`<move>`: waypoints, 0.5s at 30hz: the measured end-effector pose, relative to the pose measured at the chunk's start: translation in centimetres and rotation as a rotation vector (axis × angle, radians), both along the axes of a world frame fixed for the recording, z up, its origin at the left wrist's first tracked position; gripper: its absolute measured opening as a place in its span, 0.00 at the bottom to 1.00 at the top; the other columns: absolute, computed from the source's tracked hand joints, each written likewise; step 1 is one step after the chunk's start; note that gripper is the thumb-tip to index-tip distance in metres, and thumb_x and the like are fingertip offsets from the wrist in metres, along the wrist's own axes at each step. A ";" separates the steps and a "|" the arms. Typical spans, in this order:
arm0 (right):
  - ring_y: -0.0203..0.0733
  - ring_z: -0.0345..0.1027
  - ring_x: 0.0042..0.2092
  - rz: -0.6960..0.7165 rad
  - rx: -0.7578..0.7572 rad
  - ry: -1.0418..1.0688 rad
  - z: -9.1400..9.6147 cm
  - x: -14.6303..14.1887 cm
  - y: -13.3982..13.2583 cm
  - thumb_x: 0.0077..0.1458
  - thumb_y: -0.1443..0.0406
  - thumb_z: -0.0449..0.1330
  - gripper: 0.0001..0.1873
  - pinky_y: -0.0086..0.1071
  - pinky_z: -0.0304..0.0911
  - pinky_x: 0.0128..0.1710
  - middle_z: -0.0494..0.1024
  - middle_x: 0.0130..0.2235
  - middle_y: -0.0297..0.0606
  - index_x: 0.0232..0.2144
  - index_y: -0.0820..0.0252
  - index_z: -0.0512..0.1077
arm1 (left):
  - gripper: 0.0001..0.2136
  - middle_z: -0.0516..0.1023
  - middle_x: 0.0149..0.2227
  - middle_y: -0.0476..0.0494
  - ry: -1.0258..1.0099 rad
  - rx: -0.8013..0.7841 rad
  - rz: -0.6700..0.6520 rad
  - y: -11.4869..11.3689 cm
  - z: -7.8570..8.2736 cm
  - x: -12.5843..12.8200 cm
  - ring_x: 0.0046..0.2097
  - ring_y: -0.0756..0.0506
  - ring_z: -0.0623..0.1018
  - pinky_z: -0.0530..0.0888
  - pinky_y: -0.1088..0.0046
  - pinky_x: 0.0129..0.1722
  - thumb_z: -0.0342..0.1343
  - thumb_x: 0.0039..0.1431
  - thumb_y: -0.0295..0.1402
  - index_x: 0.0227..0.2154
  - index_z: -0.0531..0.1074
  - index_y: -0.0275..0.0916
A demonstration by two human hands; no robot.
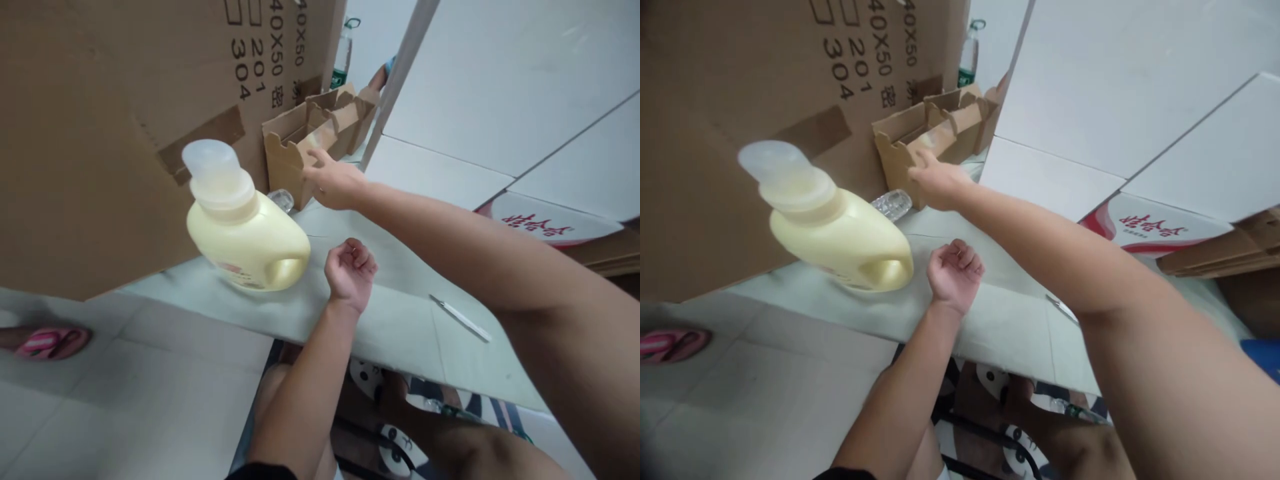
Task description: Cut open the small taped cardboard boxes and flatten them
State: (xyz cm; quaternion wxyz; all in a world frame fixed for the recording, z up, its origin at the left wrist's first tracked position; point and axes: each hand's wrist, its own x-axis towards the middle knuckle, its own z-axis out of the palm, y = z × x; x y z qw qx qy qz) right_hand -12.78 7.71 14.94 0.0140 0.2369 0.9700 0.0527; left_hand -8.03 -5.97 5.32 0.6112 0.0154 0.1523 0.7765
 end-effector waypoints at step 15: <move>0.57 0.68 0.62 -0.048 -0.025 0.152 -0.6 1.7 2.8 0.62 0.67 0.51 0.27 0.50 0.70 0.57 0.64 0.71 0.41 0.63 0.57 0.70 | 0.14 0.54 0.20 0.53 0.786 -0.061 0.346 0.1 -1.0 1.3 0.24 0.49 0.56 0.50 0.67 0.28 0.57 0.60 0.40 0.22 0.66 0.41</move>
